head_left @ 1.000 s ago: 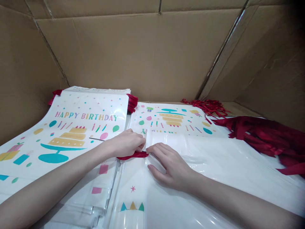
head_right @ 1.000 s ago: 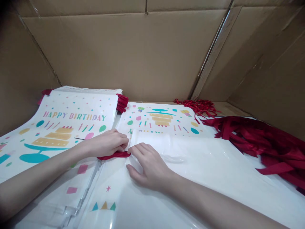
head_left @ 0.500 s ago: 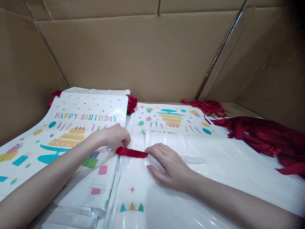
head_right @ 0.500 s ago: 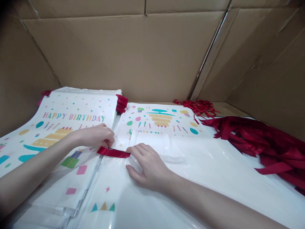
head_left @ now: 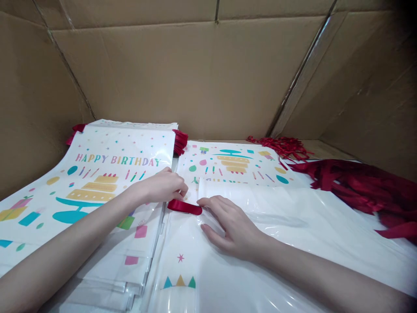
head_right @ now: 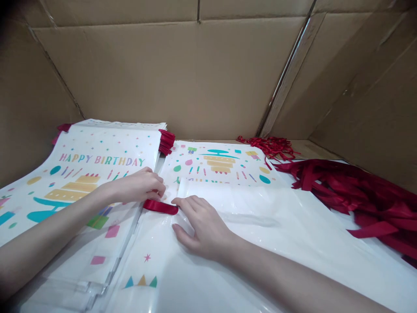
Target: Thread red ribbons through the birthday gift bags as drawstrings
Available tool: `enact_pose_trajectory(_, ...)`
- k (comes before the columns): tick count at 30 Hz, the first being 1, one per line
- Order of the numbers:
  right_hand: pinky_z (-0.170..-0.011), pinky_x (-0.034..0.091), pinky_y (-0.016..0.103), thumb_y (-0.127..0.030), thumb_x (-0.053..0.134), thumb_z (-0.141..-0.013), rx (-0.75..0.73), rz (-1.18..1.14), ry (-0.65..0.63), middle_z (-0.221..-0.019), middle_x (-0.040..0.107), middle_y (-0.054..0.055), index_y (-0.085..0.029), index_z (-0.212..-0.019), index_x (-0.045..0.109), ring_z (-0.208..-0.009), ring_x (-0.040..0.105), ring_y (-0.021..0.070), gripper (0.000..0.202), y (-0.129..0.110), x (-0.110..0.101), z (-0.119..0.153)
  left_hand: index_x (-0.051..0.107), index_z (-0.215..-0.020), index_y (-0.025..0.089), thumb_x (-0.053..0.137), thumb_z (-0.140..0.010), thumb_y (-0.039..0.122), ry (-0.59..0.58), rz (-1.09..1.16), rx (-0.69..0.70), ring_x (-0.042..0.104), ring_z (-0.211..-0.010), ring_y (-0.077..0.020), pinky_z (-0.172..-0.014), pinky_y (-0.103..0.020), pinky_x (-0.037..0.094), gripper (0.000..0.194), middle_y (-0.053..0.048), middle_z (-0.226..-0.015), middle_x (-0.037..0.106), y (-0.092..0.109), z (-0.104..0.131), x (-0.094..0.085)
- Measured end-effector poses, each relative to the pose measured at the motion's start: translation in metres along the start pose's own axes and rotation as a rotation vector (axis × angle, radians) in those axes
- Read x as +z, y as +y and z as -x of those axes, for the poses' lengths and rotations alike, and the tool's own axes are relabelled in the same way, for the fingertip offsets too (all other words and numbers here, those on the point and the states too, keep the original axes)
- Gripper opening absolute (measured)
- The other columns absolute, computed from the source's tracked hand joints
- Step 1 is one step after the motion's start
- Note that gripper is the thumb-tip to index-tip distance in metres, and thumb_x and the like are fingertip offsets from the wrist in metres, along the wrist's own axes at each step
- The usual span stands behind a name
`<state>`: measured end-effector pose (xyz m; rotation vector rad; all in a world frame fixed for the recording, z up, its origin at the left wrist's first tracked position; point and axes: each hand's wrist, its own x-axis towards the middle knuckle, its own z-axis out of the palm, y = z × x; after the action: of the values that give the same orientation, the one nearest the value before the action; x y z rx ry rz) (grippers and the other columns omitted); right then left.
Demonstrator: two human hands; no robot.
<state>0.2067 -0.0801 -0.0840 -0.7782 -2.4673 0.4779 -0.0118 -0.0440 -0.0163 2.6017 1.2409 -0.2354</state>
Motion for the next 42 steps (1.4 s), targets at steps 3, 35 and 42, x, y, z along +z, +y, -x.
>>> enact_pose_trajectory(3,-0.081,0.044,0.037,-0.023,0.052,-0.08,0.0,0.005,0.002,-0.101,0.059,0.009,-0.018,-0.117,0.046,-0.093,0.053,0.0221,0.038,0.0,0.0,0.0,0.06,-0.067,0.02,0.05,-0.074,0.01,-0.058,-0.007,-0.013,0.05,-0.065,-0.0112,-0.081,-0.029,0.028,0.016,0.004,-0.067,0.059,-0.012,0.005,-0.005)
enact_pose_trajectory(35,-0.082,0.042,0.036,-0.021,0.051,-0.081,-0.014,-0.035,0.001,-0.104,0.059,0.007,-0.02,-0.119,0.043,-0.093,0.051,0.0209,0.039,0.001,0.0,-0.002,0.052,-0.067,0.017,0.045,-0.07,0.005,0.146,-0.051,0.045,0.05,-0.064,-0.0124,-0.069,-0.025,0.033,0.015,0.002,-0.072,0.061,0.019,-0.012,0.023)
enact_pose_trajectory(42,-0.08,0.042,0.035,-0.022,0.051,-0.081,0.005,-0.021,-0.014,-0.102,0.058,0.007,-0.02,-0.117,0.044,-0.092,0.051,0.0209,0.037,-0.001,-0.002,-0.001,0.056,-0.071,0.02,0.055,-0.073,0.015,-0.052,0.012,-0.049,0.052,-0.065,-0.0124,-0.064,-0.024,0.032,0.005,0.004,-0.069,0.061,0.005,-0.004,0.009)
